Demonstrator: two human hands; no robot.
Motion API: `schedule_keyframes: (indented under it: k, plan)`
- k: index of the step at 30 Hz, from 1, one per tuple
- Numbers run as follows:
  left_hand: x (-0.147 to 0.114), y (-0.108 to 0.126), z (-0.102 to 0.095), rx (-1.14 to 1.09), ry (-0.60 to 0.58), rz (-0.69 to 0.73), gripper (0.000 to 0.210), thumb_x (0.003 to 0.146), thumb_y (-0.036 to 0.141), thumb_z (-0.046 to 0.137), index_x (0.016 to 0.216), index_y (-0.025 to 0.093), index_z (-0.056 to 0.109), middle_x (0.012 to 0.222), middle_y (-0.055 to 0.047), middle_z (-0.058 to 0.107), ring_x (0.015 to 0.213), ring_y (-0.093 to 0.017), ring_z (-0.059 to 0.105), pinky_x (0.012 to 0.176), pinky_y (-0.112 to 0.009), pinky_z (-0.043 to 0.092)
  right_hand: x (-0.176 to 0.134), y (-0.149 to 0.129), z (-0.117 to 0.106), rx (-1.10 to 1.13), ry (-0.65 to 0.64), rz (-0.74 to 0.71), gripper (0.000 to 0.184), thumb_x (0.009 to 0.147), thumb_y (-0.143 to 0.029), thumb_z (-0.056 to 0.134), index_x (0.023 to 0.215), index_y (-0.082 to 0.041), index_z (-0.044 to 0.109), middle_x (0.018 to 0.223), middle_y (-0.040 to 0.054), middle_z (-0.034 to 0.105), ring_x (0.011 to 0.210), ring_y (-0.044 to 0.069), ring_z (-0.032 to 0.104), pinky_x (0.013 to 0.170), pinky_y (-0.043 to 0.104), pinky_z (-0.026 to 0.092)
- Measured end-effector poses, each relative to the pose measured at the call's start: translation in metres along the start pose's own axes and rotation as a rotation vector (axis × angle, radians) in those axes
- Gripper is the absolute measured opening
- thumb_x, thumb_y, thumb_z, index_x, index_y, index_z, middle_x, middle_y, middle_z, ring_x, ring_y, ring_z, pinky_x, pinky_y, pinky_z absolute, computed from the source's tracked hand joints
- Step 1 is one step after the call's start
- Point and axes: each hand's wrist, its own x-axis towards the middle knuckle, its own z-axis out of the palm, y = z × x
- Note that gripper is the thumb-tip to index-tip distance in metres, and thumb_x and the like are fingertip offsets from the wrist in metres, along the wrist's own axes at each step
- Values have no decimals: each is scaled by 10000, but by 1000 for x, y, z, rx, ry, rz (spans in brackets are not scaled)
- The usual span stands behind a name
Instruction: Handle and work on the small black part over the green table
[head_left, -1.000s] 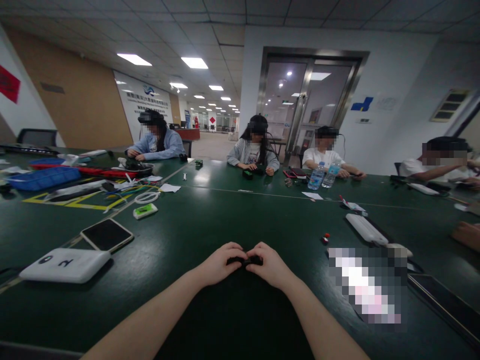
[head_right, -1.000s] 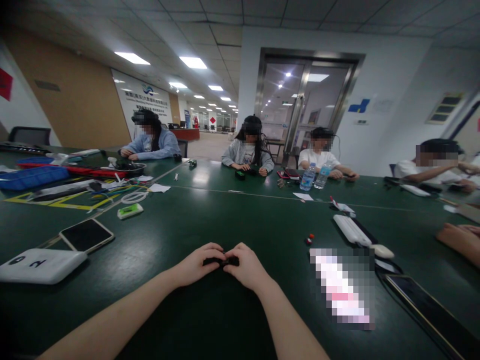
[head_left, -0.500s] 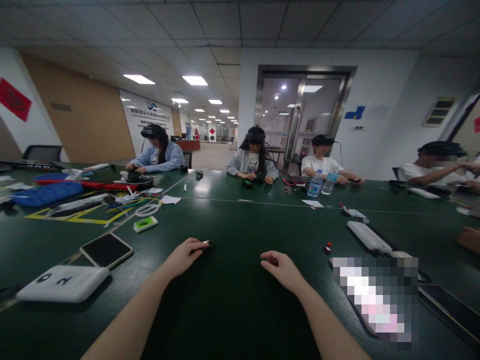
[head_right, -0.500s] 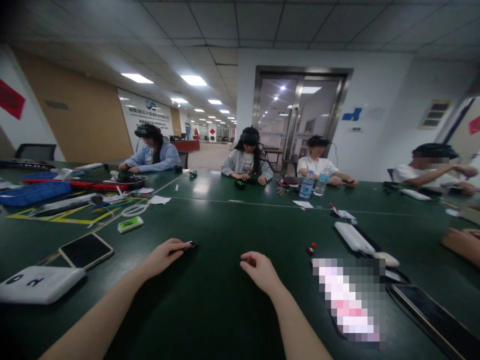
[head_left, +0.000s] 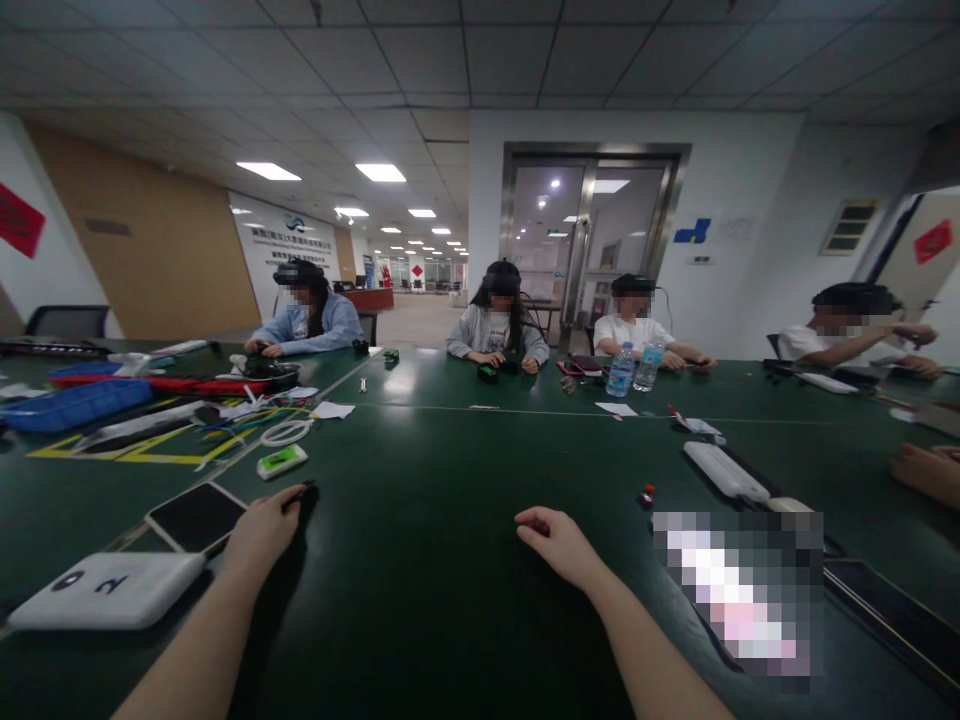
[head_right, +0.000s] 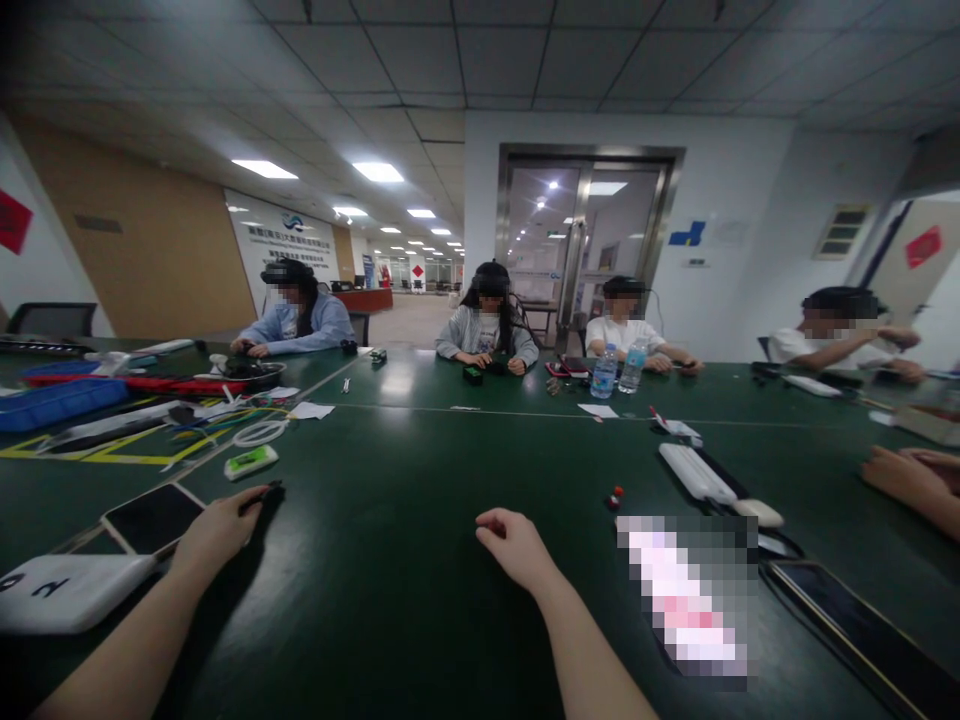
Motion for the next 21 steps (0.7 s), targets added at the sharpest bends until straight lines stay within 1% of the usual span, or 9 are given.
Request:
schedule_keyframes:
  k: [3, 7, 11, 14, 17, 21]
  plan:
    - [-2, 1, 3, 3, -9, -51, 435, 821, 286, 385, 1187, 186, 599, 1053, -143, 652, 976, -289, 606, 826, -363, 478, 0, 1, 0, 7, 7, -10, 277, 825, -322, 544, 1069, -211, 612, 994, 23, 633, 910, 178, 598, 795, 315, 457]
    - [-3, 6, 6, -20, 40, -80, 423, 825, 288, 380, 1167, 179, 603, 1043, -138, 648, 994, -286, 594, 833, -370, 475, 2, 3, 1, 15, 16, -22, 273, 822, -329, 546, 1056, -209, 619, 967, 22, 644, 895, 185, 604, 787, 320, 457]
    - [-4, 5, 8, -31, 71, -59, 424, 842, 315, 364, 1155, 165, 607, 1075, -145, 626, 1040, -281, 567, 874, -370, 455, 3, 3, 1, 23, 20, -17, 273, 819, -315, 551, 1060, -206, 616, 975, 20, 643, 903, 181, 602, 800, 322, 456]
    - [-4, 4, 6, -26, 57, -46, 426, 850, 298, 352, 1166, 150, 597, 1116, -151, 606, 1056, -277, 555, 901, -373, 439, 2, 1, 0, 19, 24, -5, 262, 819, -300, 553, 1058, -213, 617, 990, 15, 641, 915, 175, 596, 813, 323, 453]
    - [-6, 6, 4, -21, 40, -55, 427, 852, 293, 352, 1178, 152, 589, 1119, -151, 606, 1022, -286, 573, 880, -377, 453, 1, -2, 0, 18, 25, 2, 259, 824, -291, 548, 1060, -209, 616, 1003, 17, 639, 922, 172, 594, 819, 322, 452]
    - [-6, 7, 5, -19, 56, -68, 419, 844, 287, 372, 1183, 177, 593, 1120, -145, 606, 1009, -298, 580, 868, -385, 464, -1, -4, -2, 23, 26, 14, 257, 830, -287, 546, 1066, -211, 613, 1017, 20, 636, 943, 177, 591, 831, 326, 451]
